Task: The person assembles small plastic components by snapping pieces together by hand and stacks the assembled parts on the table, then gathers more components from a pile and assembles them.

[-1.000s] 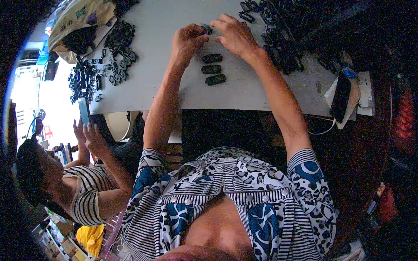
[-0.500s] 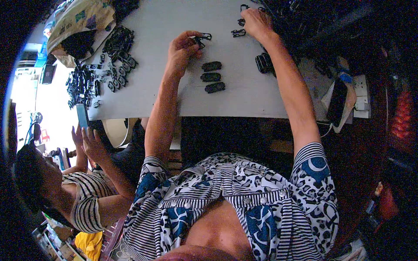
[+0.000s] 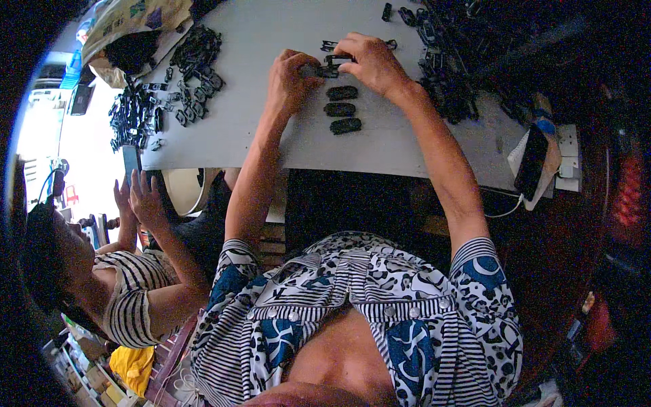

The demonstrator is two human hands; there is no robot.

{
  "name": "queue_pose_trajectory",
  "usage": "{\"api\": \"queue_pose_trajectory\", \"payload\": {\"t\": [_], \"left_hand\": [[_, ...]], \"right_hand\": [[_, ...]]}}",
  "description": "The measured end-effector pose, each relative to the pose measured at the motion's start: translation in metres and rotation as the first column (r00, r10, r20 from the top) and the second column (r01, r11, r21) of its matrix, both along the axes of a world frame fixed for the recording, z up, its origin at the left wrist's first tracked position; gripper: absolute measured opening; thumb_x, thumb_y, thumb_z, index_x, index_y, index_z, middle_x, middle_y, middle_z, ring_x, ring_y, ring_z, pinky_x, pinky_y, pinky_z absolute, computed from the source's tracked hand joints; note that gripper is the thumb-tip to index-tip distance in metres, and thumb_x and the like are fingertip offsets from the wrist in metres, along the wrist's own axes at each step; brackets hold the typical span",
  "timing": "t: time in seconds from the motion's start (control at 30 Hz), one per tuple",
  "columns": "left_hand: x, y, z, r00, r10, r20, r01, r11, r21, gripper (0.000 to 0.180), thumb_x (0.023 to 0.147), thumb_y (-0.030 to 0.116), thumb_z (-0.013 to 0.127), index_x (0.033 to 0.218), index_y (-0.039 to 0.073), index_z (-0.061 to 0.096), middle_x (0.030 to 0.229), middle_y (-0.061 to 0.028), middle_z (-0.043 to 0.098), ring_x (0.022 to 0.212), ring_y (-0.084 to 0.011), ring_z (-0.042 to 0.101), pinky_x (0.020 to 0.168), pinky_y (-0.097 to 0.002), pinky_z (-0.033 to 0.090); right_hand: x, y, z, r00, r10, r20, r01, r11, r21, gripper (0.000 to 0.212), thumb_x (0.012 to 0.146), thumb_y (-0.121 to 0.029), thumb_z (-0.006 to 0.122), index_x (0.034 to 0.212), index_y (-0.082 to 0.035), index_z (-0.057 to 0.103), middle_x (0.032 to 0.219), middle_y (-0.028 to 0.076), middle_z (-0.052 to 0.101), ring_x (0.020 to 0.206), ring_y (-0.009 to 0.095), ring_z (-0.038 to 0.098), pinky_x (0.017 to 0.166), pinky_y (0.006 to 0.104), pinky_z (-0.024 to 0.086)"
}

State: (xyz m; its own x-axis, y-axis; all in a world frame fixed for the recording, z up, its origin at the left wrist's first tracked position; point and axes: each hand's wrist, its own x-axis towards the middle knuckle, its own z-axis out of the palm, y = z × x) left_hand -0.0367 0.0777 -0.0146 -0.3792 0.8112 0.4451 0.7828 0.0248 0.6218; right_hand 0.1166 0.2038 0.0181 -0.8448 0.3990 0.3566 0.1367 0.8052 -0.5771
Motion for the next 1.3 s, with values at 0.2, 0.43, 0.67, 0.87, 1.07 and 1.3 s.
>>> {"api": "queue_pose_trajectory", "payload": {"t": [0.2, 0.43, 0.67, 0.87, 1.07, 1.3], "left_hand": [[0.0, 0.001, -0.005, 1.0, -0.014, 0.01, 0.014, 1.0, 0.024, 0.031, 0.057, 0.003, 0.078, 0.088, 0.005, 0.071, 0.098, -0.0122, 0.063, 0.095, -0.0307, 0.059, 0.083, -0.0381, 0.049], [-0.001, 0.002, -0.007, 0.999, -0.017, 0.045, 0.016, 1.0, 0.027, 0.031, 0.056, -0.001, 0.078, 0.086, 0.005, 0.071, 0.099, -0.0121, 0.062, 0.094, -0.0301, 0.06, 0.082, -0.0372, 0.05], [0.0, 0.0, 0.005, 0.998, -0.055, -0.037, 0.055, 0.998, -0.011, 0.034, 0.061, 0.003, 0.078, 0.094, 0.008, 0.071, 0.1, -0.0117, 0.062, 0.097, -0.0294, 0.059, 0.083, -0.0371, 0.05], [-0.009, 0.017, 0.018, 0.988, 0.017, 0.153, 0.002, 0.993, -0.12, 0.031, 0.069, 0.006, 0.074, 0.099, 0.011, 0.069, 0.102, -0.0093, 0.062, 0.102, -0.0285, 0.057, 0.085, -0.0372, 0.048], [-0.008, 0.046, 0.006, 0.966, -0.143, -0.213, 0.122, 0.986, -0.112, 0.026, 0.073, 0.004, 0.069, 0.098, 0.011, 0.068, 0.099, -0.0085, 0.063, 0.1, -0.0286, 0.056, 0.085, -0.0383, 0.048], [-0.005, 0.052, 0.008, 0.989, -0.145, 0.016, 0.146, 0.982, -0.116, 0.018, 0.076, 0.005, 0.069, 0.094, 0.009, 0.07, 0.1, -0.0111, 0.063, 0.092, -0.0301, 0.061, 0.079, -0.0387, 0.051]], "right_hand": [[-0.008, -0.006, -0.009, 0.998, 0.057, -0.017, -0.055, 0.99, 0.129, 0.023, 0.072, -0.008, 0.071, 0.093, -0.002, 0.063, 0.092, 0.014, 0.06, 0.09, 0.034, 0.06, 0.079, 0.0401, 0.049], [-0.01, -0.008, -0.011, 0.998, 0.064, 0.003, -0.063, 0.983, 0.174, 0.026, 0.072, -0.003, 0.071, 0.095, 0.0, 0.06, 0.091, 0.012, 0.058, 0.084, 0.03, 0.061, 0.073, 0.039, 0.048], [-0.003, -0.006, -0.004, 0.986, 0.059, 0.155, -0.092, 0.972, 0.218, 0.026, 0.073, -0.007, 0.071, 0.097, -0.002, 0.063, 0.093, 0.011, 0.06, 0.088, 0.029, 0.061, 0.075, 0.0383, 0.048], [0.026, 0.071, 0.005, 0.988, -0.147, 0.049, 0.131, 0.962, 0.241, 0.015, 0.077, -0.014, 0.067, 0.089, -0.004, 0.063, 0.094, 0.013, 0.061, 0.092, 0.033, 0.061, 0.08, 0.0414, 0.049], [-0.004, 0.107, 0.024, 0.886, -0.43, 0.171, 0.401, 0.898, 0.181, 0.027, 0.078, -0.019, 0.065, 0.098, 0.0, 0.068, 0.092, 0.025, 0.065, 0.091, 0.037, 0.064, 0.079, 0.0432, 0.049], [-0.038, 0.122, 0.005, 0.714, -0.651, 0.258, 0.58, 0.756, 0.304, 0.026, 0.074, -0.015, 0.064, 0.093, 0.002, 0.067, 0.09, 0.022, 0.067, 0.086, 0.037, 0.065, 0.078, 0.0444, 0.05]]}}
